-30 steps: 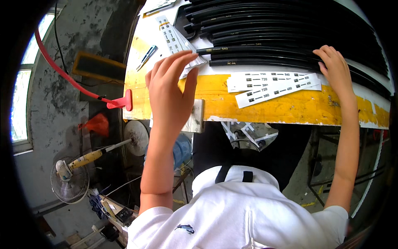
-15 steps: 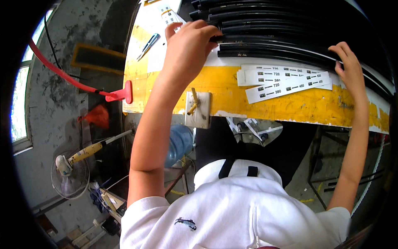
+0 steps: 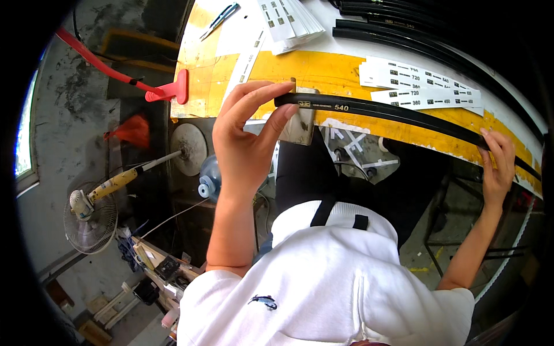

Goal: The person applies small adhesive labels to black cylindrical tubes by hand, picking each label from a sheet and pressing it onto the surface of a tube held against a jig.

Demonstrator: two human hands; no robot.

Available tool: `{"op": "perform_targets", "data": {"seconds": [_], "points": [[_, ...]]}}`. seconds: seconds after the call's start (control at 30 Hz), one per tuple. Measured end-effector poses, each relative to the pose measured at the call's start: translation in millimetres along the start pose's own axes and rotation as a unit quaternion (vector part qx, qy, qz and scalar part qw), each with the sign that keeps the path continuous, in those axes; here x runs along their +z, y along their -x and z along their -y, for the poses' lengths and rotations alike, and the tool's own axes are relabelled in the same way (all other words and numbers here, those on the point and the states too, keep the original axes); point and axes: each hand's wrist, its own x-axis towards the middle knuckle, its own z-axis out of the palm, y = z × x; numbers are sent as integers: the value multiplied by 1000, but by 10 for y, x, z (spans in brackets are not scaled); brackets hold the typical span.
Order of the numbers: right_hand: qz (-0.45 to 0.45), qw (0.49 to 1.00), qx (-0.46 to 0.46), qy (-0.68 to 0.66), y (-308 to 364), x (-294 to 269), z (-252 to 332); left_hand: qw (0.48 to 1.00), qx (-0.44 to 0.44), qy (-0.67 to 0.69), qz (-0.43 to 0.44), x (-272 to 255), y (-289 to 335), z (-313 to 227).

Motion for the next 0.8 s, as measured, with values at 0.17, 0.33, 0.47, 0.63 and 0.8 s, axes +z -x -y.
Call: {"op": "perform_targets", "data": {"seconds": [0.17, 0.33, 0.47, 0.63, 0.8], "points": [[-28, 998, 44, 45, 69, 119, 129, 998, 12, -44, -34, 131, 74, 136], [-12, 998, 67, 7, 104, 214, 171, 998, 11, -50, -41, 169, 157, 186], [0, 994, 108, 18, 165, 223, 209, 999, 6, -24, -32, 130, 228, 251], [-2, 995, 83, 55, 157, 197, 190, 991, 53, -122, -18, 168, 263, 260], [-56, 994, 89, 24, -74, 158, 346, 987, 56, -150, -5, 144, 217, 175]]}}
